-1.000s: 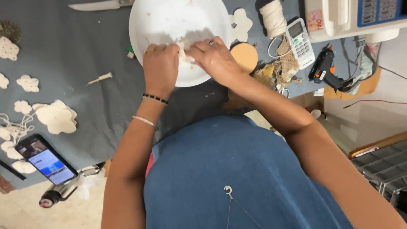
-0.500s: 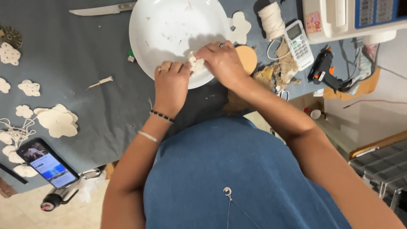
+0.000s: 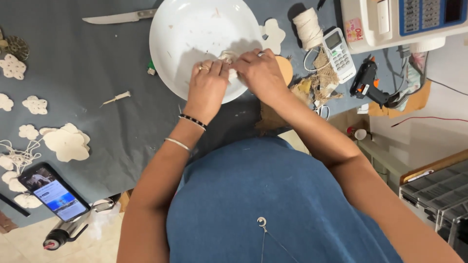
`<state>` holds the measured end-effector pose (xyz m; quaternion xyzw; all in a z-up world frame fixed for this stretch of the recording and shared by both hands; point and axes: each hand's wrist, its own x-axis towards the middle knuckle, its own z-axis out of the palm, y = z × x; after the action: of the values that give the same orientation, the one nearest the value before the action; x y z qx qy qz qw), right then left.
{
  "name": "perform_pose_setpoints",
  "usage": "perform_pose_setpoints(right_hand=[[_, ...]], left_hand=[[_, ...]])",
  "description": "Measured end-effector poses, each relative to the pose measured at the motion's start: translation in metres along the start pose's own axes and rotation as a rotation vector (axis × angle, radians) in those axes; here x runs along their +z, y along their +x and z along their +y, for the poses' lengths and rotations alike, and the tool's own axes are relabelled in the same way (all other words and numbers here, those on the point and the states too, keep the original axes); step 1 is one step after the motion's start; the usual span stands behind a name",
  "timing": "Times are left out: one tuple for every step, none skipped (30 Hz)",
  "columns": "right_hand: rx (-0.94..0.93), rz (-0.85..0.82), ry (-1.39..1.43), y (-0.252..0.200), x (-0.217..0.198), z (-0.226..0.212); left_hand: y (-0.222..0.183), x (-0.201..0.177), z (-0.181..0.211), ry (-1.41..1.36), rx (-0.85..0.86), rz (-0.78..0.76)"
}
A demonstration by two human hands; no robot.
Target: Applying white adhesive to small decorative cutouts and assembling them onto a fabric base.
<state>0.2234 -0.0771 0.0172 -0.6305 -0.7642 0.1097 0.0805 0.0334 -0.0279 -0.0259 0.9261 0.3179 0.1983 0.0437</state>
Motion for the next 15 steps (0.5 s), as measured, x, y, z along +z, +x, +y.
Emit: perform_pose_setpoints(right_hand=[[-0.031, 0.019, 0.117, 0.002, -0.003, -0.006], [-0.070, 0.044, 0.228, 0.009, -0.006, -0.009], [-0.077, 0.049, 0.224, 0.015, -0.017, -0.017], [0.023, 0.068, 0.449, 0.018, -0.026, -0.028], [0.125, 0.086, 0.672, 0.019, -0.035, -0.038], [0.132, 0.083, 0.675, 0.024, -0.007, -0.034], [0.046, 0.113, 0.435, 0.028, 0.020, -0.030], [-0.048, 0.138, 0.195, 0.032, 0.048, -0.027], [-0.051, 0.131, 0.200, 0.026, 0.048, -0.034], [-0.081, 0.180, 0.132, 0.032, 0.046, -0.035], [-0.111, 0.229, 0.064, 0.038, 0.044, -0.036], [-0.108, 0.227, 0.065, 0.041, 0.032, -0.040], [-0.124, 0.253, 0.099, 0.045, 0.022, -0.044], [-0.133, 0.273, 0.136, 0.043, 0.012, -0.049], [-0.124, 0.265, 0.141, 0.040, 0.023, -0.053]], left_hand=[[-0.004, 0.004, -0.005, 0.004, 0.000, 0.039], [-0.004, 0.009, -0.013, 0.014, 0.001, 0.087], [0.003, -0.023, -0.018, 0.020, 0.001, 0.094], [0.004, -0.055, -0.019, -0.021, -0.085, 0.030], [0.005, -0.086, -0.021, -0.062, -0.170, -0.034], [-0.002, -0.080, -0.032, -0.065, -0.169, -0.041], [-0.011, -0.074, -0.043, 0.048, -0.152, -0.043], [-0.021, -0.070, -0.053, 0.164, -0.142, -0.045], [-0.029, -0.069, -0.047, 0.164, -0.148, -0.051], [-0.030, -0.067, -0.046, 0.133, -0.153, -0.105], [-0.031, -0.064, -0.045, 0.101, -0.157, -0.159], [-0.033, -0.070, -0.044, 0.100, -0.156, -0.162], [-0.036, -0.075, -0.043, -0.034, -0.183, -0.100], [-0.043, -0.080, -0.039, -0.174, -0.209, -0.045], [-0.048, -0.074, -0.036, -0.181, -0.209, -0.056]])
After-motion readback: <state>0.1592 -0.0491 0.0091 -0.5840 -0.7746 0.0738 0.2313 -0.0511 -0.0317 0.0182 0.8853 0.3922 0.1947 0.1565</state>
